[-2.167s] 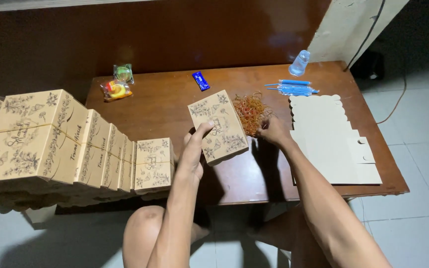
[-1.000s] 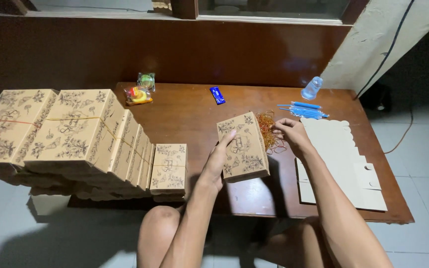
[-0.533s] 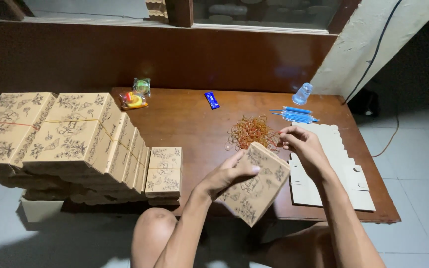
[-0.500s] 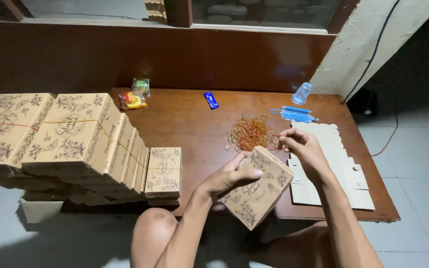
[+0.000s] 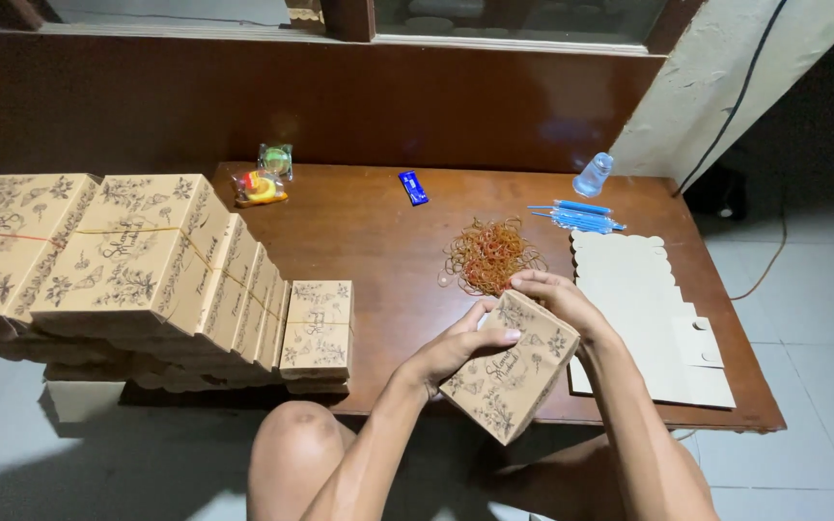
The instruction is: Folding cardboard sheets into boxes, placing a small item inside, and securing the box with a rubber band.
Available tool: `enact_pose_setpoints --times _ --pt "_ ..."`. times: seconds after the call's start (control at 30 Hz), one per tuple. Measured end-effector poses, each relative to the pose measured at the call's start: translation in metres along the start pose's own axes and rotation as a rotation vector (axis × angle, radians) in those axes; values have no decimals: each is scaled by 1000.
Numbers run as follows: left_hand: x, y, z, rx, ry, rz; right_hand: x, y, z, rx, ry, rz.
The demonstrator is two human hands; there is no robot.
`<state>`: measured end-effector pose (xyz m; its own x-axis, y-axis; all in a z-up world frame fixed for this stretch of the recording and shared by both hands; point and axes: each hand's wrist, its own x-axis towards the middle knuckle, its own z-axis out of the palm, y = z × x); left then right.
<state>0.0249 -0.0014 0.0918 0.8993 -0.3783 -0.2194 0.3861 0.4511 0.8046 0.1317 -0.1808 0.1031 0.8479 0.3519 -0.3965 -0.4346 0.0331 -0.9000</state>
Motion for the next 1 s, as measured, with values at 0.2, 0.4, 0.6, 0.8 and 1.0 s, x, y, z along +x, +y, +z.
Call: enact_pose_setpoints --times 0.2,0.4,0.6,0.8,1.0 --pt "-18 26 24 -124 42 82 74 46 -49 352 -83 214" --pt "-13 21 22 -210 93 123 17 35 -13 454 18 -99" --pt "-17 16 15 -169 215 229 -6 13 13 344 47 61" --pt "-32 39 37 -187 19 133 -28 -11 40 204 74 249" --pt "-37 47 38 269 -136 -104 11 7 -8 -46 42 82"
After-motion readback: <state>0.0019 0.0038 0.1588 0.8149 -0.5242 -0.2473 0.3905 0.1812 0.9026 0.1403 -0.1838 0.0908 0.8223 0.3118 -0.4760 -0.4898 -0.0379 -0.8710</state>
